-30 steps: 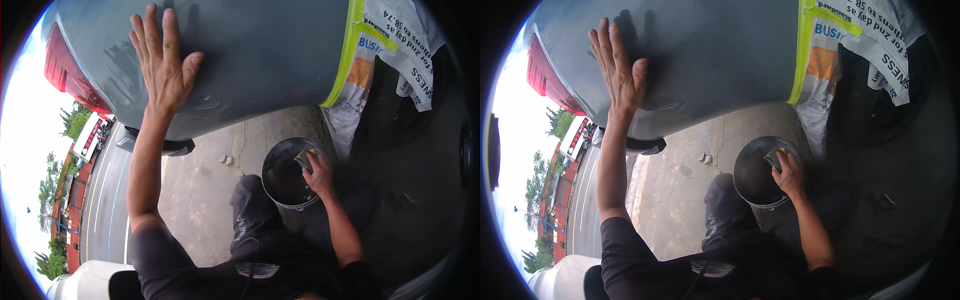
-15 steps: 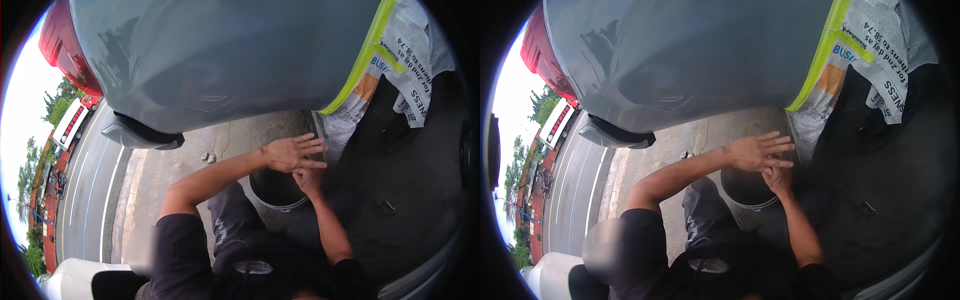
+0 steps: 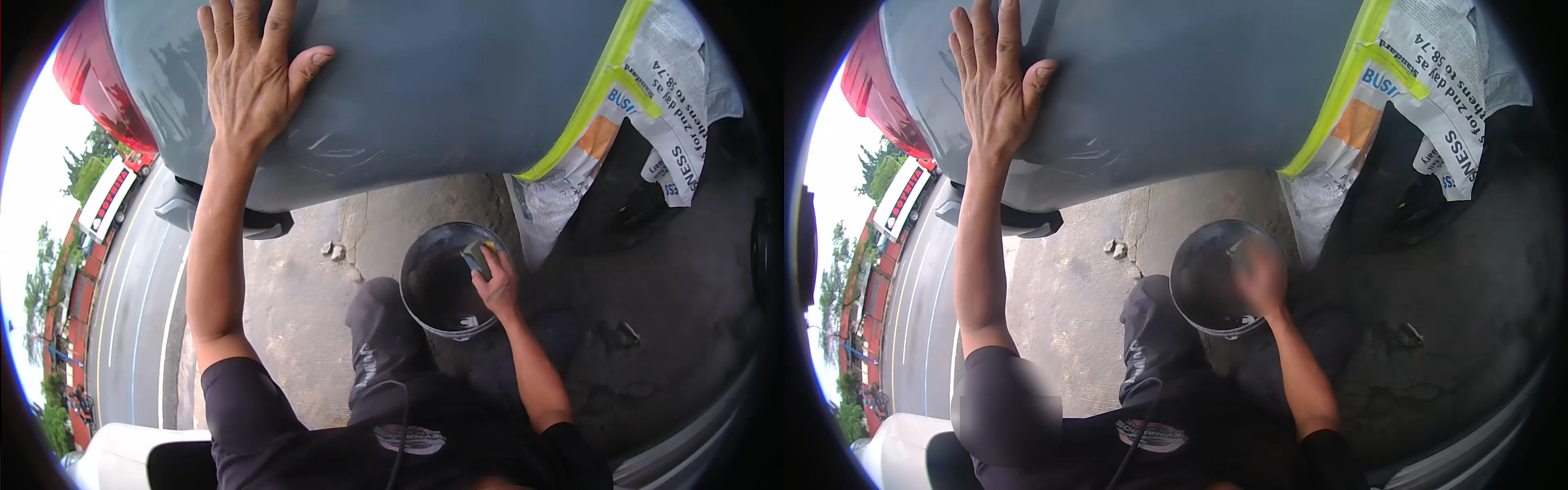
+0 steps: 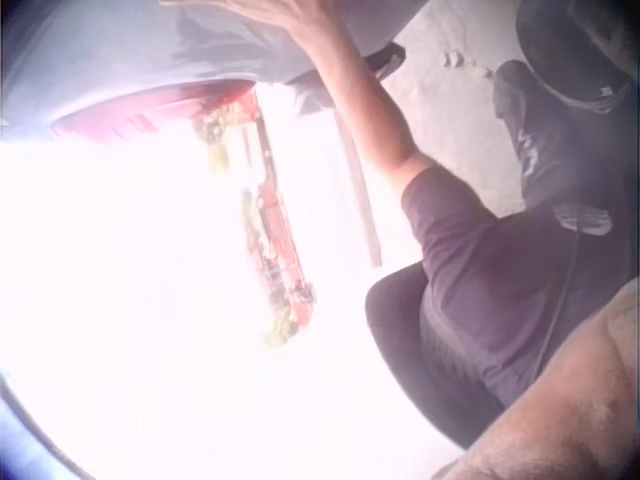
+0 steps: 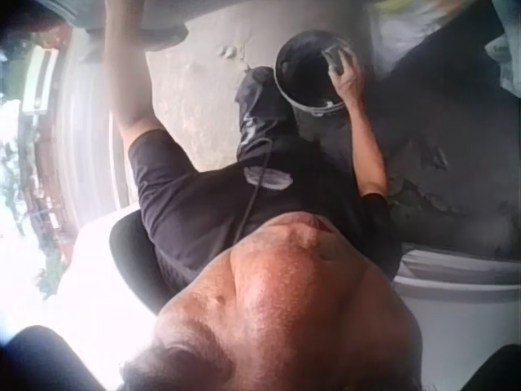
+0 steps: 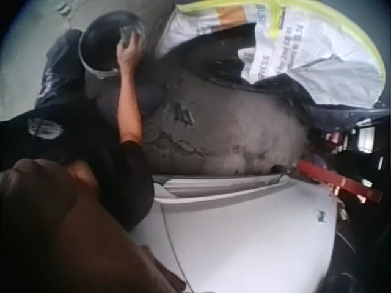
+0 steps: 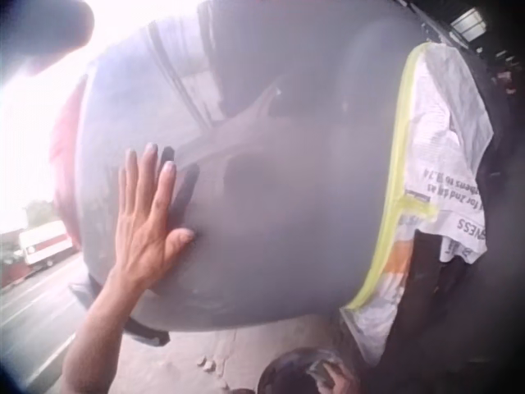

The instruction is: The person sits on the ground and uses a sanding block to sand a section of a car's rear bumper. They repeatedly dip the sanding block into a bucket of water and continue sanding the surface.

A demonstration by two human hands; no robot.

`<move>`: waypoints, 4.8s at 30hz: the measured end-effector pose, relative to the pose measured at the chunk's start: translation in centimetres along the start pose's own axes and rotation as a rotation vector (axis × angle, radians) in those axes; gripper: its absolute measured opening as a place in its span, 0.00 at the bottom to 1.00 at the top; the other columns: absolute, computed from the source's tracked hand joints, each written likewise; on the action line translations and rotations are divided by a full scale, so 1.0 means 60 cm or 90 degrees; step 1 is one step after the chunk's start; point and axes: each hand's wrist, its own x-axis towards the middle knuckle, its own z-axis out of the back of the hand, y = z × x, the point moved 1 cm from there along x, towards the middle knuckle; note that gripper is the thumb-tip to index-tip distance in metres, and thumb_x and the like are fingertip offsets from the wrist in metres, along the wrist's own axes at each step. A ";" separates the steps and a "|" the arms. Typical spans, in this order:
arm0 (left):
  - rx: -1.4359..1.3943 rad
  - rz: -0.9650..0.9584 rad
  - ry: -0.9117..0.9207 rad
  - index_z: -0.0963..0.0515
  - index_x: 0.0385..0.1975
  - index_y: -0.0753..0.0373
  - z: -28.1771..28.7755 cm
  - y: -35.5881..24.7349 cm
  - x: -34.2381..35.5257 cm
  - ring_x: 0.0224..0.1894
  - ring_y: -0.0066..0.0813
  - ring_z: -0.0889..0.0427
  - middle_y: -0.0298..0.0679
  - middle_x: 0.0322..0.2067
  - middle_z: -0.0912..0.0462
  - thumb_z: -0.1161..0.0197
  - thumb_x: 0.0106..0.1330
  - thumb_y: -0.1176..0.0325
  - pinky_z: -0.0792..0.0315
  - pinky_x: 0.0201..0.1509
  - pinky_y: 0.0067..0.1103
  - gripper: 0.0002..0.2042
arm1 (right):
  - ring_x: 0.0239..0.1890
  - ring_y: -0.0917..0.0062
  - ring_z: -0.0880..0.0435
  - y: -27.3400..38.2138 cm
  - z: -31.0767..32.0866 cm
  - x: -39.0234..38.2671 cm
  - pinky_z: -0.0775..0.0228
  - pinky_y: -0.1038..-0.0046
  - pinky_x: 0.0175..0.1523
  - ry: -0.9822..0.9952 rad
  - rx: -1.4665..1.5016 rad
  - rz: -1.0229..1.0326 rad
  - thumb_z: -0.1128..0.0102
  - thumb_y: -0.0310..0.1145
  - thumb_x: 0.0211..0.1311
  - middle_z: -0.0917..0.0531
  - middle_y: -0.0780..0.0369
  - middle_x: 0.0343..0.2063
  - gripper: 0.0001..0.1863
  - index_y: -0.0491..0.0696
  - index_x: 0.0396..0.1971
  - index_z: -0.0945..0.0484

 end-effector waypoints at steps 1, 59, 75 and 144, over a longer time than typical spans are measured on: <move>-0.021 -0.025 -0.036 0.53 0.87 0.50 -0.016 -0.022 -0.008 0.86 0.66 0.60 0.58 0.85 0.57 0.64 0.74 0.21 0.60 0.87 0.56 0.49 | 0.56 0.45 0.17 0.006 0.000 0.001 0.22 0.52 0.59 0.018 -0.001 -0.024 0.26 0.36 0.58 0.18 0.47 0.56 0.32 0.44 0.64 0.19; -0.043 0.039 0.192 0.47 0.84 0.65 0.035 -0.133 -0.139 0.88 0.45 0.57 0.46 0.85 0.49 0.60 0.70 0.22 0.66 0.89 0.47 0.55 | 0.56 0.46 0.17 -0.002 0.028 -0.006 0.22 0.53 0.58 0.010 -0.019 0.022 0.27 0.34 0.58 0.18 0.47 0.54 0.32 0.43 0.64 0.20; -0.202 -0.042 0.050 0.40 0.79 0.73 0.002 -0.275 0.068 0.86 0.60 0.53 0.61 0.82 0.47 0.47 0.72 0.26 0.61 0.87 0.50 0.53 | 0.52 0.46 0.16 -0.003 0.002 -0.010 0.22 0.52 0.55 -0.005 0.026 0.021 0.27 0.35 0.58 0.18 0.49 0.50 0.32 0.44 0.65 0.21; -0.200 0.439 0.370 0.29 0.73 0.68 0.147 -0.150 -0.473 0.77 0.57 0.33 0.57 0.74 0.31 0.50 0.86 0.55 0.42 0.82 0.46 0.26 | 0.53 0.45 0.17 -0.016 0.015 -0.015 0.22 0.51 0.56 -0.034 0.014 0.017 0.27 0.33 0.58 0.19 0.47 0.53 0.33 0.45 0.66 0.21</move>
